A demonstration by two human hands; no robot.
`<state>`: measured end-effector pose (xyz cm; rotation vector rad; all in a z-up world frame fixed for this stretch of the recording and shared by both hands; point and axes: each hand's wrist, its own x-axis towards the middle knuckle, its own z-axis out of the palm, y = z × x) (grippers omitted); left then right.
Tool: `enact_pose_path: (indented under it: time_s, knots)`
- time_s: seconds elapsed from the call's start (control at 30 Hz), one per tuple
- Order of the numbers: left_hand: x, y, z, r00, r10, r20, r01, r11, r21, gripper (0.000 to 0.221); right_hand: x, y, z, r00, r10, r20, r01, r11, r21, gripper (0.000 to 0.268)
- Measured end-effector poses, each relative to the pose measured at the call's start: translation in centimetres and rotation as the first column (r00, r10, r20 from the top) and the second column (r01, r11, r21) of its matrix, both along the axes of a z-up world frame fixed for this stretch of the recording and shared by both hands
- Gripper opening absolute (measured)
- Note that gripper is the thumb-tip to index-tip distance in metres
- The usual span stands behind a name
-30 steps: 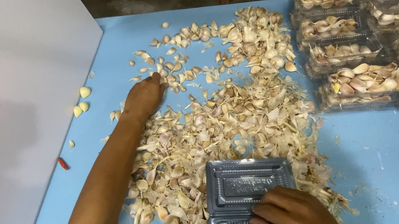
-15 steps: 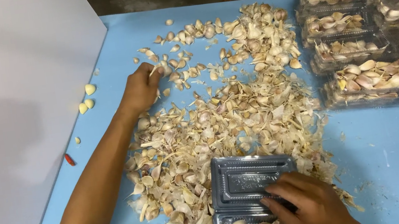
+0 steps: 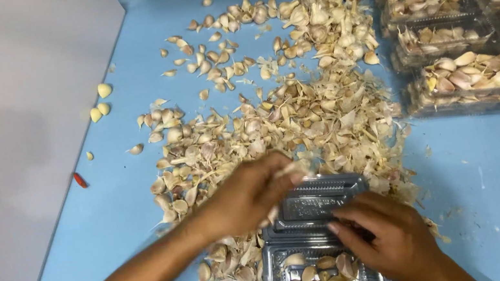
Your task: The person sorts through a pile of garlic cloves on a table and places selected cloves into a plastic container, repeating the process for another container.
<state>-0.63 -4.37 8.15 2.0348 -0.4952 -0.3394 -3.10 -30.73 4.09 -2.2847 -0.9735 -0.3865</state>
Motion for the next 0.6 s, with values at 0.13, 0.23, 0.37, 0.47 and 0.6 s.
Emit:
enact_pose_path:
  time_s: [0.13,0.23,0.37,0.47,0.6]
  knots:
    - [-4.6,-3.6,-1.8,0.953,-0.182,0.241,0.173,0.983,0.057,0.019,0.4,-1.0,0.1,0.997,-0.067,-0.034,0.068,0.997,0.032,0.011]
    - [-6.5,-4.7,-3.8,0.772,-0.292,0.565,0.127,0.941,0.313,0.022,0.4,-0.9,1.1,0.984,-0.160,-0.082,0.168,0.981,0.097,0.005]
    - [-7.2,-5.4,-4.7,0.588,-0.288,0.756,-0.040,0.923,0.383,0.012,0.3,-0.8,1.4,0.989,-0.142,-0.030,0.144,0.982,0.124,0.006]
    - [-7.2,-5.2,-5.2,0.550,-0.316,0.773,-0.063,0.907,0.416,0.015,0.2,-0.7,1.3,0.993,-0.117,-0.023,0.119,0.986,0.117,0.005]
    - [-6.6,-4.3,-3.9,0.676,-0.303,0.672,0.125,0.945,0.301,0.017,0.2,-1.0,1.0,0.995,-0.095,-0.027,0.097,0.992,0.084,0.004]
